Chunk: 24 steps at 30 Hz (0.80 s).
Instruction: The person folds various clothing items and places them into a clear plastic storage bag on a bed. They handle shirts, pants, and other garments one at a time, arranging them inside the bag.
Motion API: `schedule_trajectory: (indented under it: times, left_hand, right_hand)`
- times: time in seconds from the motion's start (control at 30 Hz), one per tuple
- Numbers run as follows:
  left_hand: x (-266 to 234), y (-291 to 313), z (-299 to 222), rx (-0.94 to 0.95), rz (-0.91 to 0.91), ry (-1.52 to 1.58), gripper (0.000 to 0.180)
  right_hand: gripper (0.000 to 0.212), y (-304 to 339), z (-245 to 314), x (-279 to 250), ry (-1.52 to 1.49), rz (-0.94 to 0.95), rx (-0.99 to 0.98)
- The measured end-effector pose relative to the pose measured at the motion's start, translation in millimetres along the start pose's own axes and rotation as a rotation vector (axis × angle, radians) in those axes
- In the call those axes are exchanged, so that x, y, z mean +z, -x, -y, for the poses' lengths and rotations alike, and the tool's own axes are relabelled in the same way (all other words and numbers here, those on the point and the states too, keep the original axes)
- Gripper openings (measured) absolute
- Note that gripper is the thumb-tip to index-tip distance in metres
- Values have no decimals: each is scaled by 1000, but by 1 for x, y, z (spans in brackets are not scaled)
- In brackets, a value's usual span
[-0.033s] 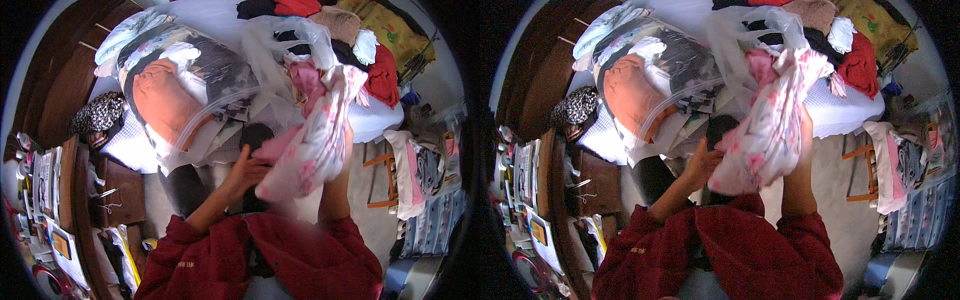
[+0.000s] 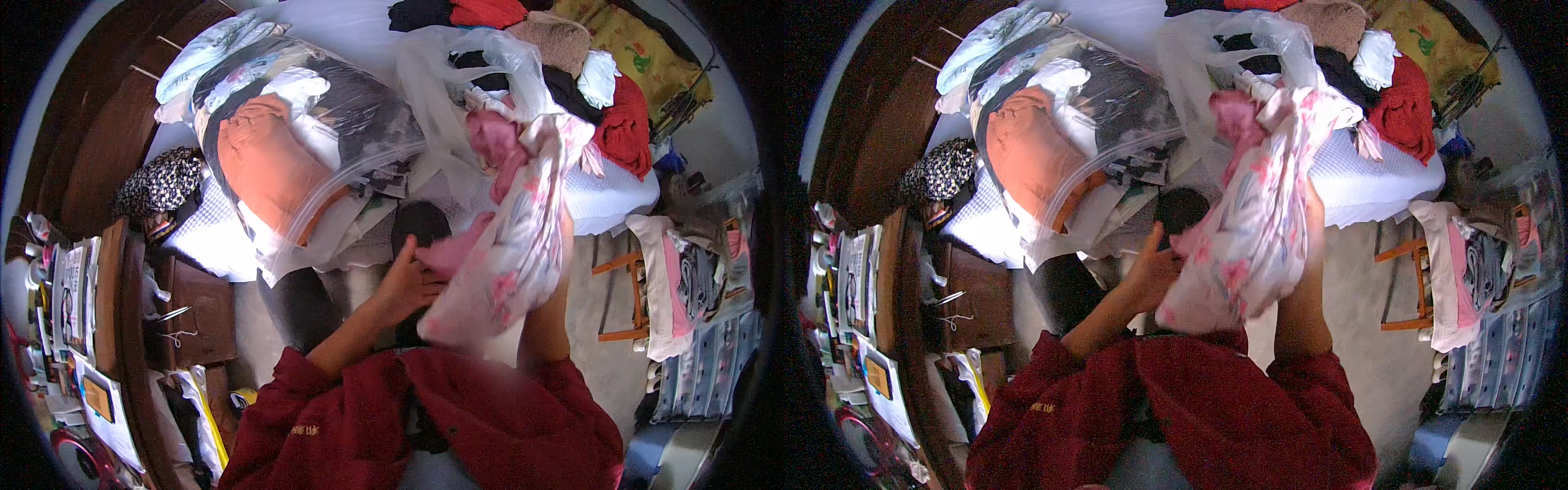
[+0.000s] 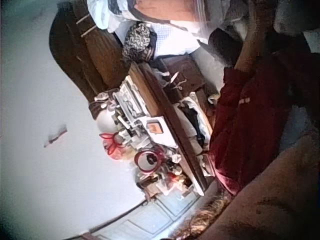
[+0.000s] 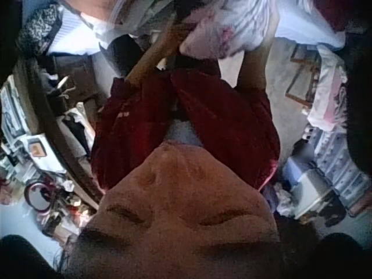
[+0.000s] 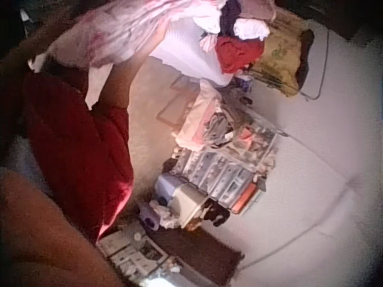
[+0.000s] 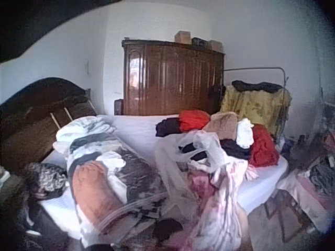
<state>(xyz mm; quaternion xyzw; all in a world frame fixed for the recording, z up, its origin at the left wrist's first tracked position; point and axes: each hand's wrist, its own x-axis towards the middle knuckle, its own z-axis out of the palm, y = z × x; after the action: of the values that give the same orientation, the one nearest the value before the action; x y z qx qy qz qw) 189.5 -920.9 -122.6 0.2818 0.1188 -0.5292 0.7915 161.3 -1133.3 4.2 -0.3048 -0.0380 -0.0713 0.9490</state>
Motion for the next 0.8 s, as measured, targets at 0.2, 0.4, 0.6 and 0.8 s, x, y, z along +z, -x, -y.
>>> schedule_trajectory:
  times: [0.2, 0.4, 0.6, 0.8]
  left_hand:
    - [17, 10, -4, 339, 288, -239, 87]
    - [13, 26, 7, 372, 122, -846, 69]
    - [-15, 33, -1, 339, -91, -761, 59]
    - [14, 55, -25, 398, -508, -1725, 53]
  right_hand:
    - [37, 2, -31, -31, 165, -343, 136]
    - [56, 19, -84, -71, 272, -289, 279]
    - [63, 31, -94, -48, 381, -113, 669]
    - [52, 16, -134, -34, -4, -120, 565]
